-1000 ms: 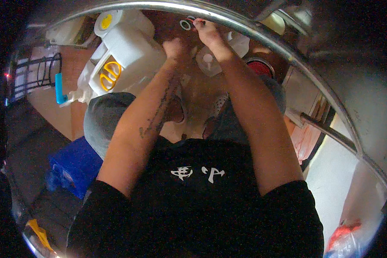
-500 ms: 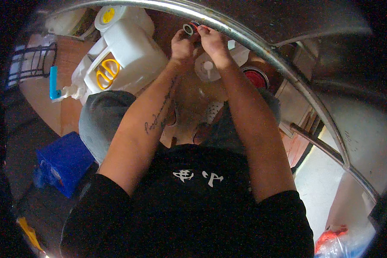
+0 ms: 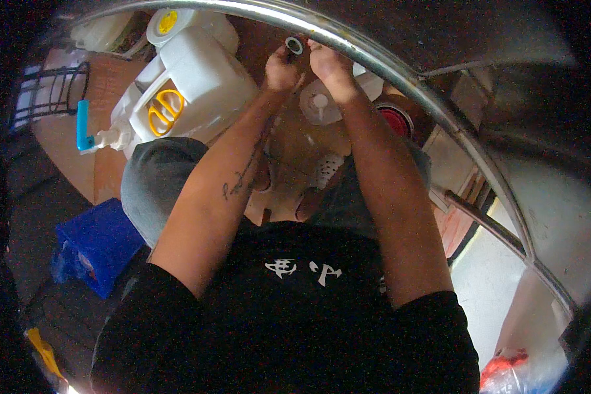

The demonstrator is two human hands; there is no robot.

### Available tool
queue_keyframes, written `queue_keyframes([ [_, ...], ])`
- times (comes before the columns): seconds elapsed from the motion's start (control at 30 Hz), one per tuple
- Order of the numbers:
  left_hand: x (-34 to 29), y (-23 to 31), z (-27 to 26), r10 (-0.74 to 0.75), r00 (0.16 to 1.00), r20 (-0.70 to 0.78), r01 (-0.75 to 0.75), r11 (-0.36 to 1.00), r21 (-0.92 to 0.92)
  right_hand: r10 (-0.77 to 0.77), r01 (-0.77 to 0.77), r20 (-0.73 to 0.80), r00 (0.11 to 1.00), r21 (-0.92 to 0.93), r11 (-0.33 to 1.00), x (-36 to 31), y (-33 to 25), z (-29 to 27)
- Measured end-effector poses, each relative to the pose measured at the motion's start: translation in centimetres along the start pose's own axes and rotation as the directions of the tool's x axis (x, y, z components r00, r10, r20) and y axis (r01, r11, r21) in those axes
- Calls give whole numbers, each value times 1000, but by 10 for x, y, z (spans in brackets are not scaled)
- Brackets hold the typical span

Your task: The person kneels under a stainless steel counter and works on a plumbing connection, using a white cloth to wipe the area and a pair of scissors to cut a red zip tie. The person then manipulates a flexible hose and a white plastic fitting, appearing to secure or adjust the connection.

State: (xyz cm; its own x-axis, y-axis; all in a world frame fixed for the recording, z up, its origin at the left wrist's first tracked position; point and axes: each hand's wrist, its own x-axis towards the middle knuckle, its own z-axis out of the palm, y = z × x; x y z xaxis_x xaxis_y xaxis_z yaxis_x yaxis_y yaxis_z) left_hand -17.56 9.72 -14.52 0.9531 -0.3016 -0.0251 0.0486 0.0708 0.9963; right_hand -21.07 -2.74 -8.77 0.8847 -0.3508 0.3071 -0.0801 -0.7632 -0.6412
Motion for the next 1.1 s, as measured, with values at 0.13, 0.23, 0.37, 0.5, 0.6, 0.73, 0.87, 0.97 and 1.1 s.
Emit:
queue_keyframes([
  [0.13,-1,13,4,-74,995,-63,73,997,-20,81,-73,-39,996,166,983,6,1,15],
  [0.23,-4,24,3,-91,988,-123,111,980,165,276,-267,49,960,458,848,5,-14,15],
  [0.37,-2,31,2,-49,976,-211,96,971,220,447,-545,341,827,682,489,4,-39,-7],
  [0.5,-3,33,4,7,982,-187,33,977,210,350,-581,528,774,371,725,10,-32,-38],
  [0.6,-6,35,4,21,987,-157,24,959,282,330,-532,545,771,266,804,9,-23,-37],
  [0.73,-2,28,2,-7,990,-143,39,975,219,314,-502,573,757,202,841,10,-16,-26],
  [0.87,4,9,-2,34,992,-118,-11,983,186,327,-499,598,732,144,854,12,-16,-27],
  [0.97,5,3,-4,-14,1000,-8,15,990,141,315,-504,586,747,188,843,12,-17,-36],
  [1.1,-10,11,-10,2,1000,7,-4,940,342,297,-667,715,634,311,677,13,-18,-46],
])
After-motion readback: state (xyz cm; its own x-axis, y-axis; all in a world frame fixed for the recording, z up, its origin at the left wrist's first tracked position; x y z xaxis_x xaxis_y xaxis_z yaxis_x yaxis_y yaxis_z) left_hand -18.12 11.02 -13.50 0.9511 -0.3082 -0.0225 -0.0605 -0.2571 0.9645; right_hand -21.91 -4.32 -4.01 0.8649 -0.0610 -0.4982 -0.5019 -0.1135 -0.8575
